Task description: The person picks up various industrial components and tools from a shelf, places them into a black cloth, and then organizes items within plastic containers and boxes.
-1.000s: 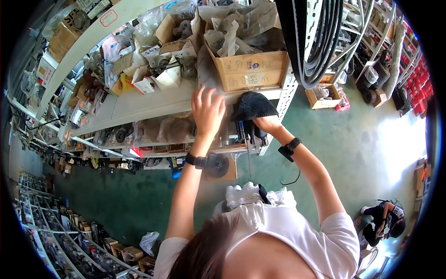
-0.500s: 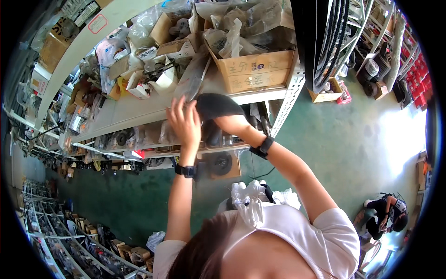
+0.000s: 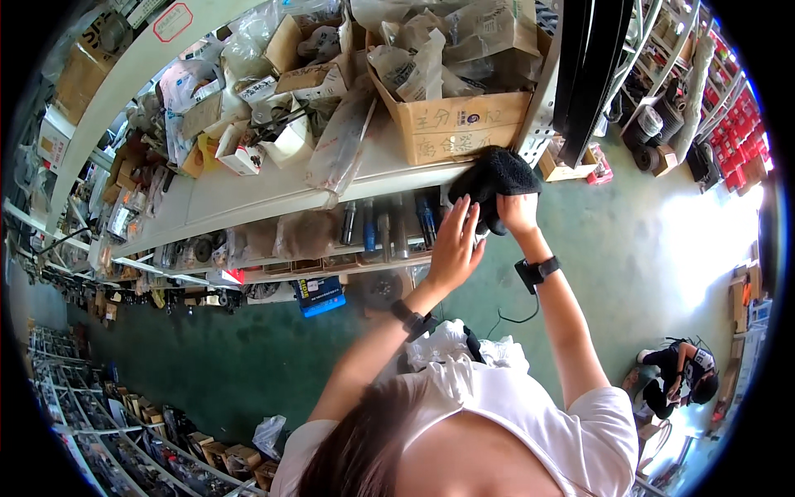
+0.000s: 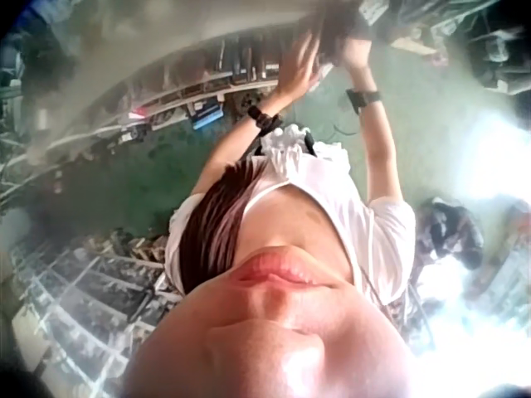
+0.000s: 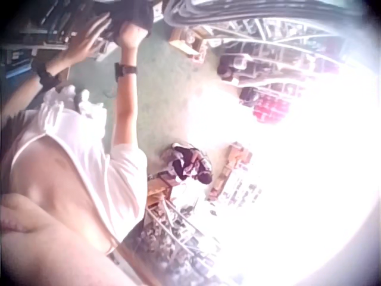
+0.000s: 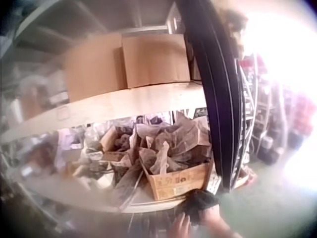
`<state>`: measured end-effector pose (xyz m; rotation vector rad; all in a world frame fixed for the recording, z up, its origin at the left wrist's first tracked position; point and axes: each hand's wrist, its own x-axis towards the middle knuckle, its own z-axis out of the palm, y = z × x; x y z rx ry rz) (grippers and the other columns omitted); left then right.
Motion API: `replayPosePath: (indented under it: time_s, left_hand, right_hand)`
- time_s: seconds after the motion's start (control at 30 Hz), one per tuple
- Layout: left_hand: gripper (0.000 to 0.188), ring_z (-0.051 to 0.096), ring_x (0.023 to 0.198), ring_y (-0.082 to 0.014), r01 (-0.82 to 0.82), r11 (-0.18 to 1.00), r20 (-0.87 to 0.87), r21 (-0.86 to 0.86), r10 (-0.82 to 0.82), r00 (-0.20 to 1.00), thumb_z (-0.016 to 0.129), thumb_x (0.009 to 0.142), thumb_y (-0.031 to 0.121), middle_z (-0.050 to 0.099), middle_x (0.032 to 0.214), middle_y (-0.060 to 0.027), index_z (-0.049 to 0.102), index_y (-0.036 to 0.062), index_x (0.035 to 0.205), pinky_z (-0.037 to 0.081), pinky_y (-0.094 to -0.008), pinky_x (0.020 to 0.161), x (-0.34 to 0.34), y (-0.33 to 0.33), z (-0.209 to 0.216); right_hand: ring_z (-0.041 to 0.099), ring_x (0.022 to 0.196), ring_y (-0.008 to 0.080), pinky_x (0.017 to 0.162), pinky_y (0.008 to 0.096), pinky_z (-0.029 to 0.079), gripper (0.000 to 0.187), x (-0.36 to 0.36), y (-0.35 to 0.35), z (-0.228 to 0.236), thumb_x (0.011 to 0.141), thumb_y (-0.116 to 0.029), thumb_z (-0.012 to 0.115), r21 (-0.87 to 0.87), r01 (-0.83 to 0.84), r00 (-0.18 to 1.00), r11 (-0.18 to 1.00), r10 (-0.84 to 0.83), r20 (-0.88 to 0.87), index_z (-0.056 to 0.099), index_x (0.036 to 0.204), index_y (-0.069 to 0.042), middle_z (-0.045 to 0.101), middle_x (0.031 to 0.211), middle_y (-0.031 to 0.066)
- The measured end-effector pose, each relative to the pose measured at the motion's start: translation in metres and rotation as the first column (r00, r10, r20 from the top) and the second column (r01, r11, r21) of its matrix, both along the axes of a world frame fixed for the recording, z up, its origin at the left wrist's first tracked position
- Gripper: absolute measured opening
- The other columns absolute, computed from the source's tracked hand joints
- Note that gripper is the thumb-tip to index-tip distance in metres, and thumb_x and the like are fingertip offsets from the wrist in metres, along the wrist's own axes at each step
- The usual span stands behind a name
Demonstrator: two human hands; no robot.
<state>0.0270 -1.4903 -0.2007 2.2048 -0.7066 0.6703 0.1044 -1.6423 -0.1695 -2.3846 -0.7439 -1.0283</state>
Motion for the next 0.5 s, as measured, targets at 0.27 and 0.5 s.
replayPosePath:
  time_s: [0.27, 0.5]
  left_hand:
    - [0.067, 0.031, 0.12, -0.0407, -0.038, 0.997, -0.033, -0.072, 0.036, 0.999, 0.058, 0.075, 0.011, 0.026, 0.134, -0.0242, 0.026, -0.0027, 0.131, 0.028, -0.0457, 0.099, -0.001, 0.01, -0.013]
    - [0.069, 0.033, 0.117, -0.045, -0.33, 0.931, -0.067, -0.159, 0.323, 0.944, 0.06, 0.07, 0.009, 0.03, 0.129, -0.0318, 0.027, -0.011, 0.126, 0.028, -0.0453, 0.098, -0.007, 0.064, -0.047]
  right_hand:
    - [0.039, 0.113, 0.0417, 0.098, 0.0482, 0.028, 0.05, -0.021, 0.041, -0.018, 0.069, -0.009, 0.053, 0.042, 0.156, 0.978, 0.987, -0.148, -0.148, 0.048, 0.117, -0.001, 0.046, 0.118, 0.0241]
    - [0.043, 0.108, 0.0381, 0.096, 0.0446, 0.03, 0.05, -0.029, 0.143, 0.007, 0.071, -0.02, 0.052, -0.064, -0.154, 0.841, 0.986, 0.097, -0.533, 0.047, 0.118, -0.004, 0.046, 0.117, 0.022]
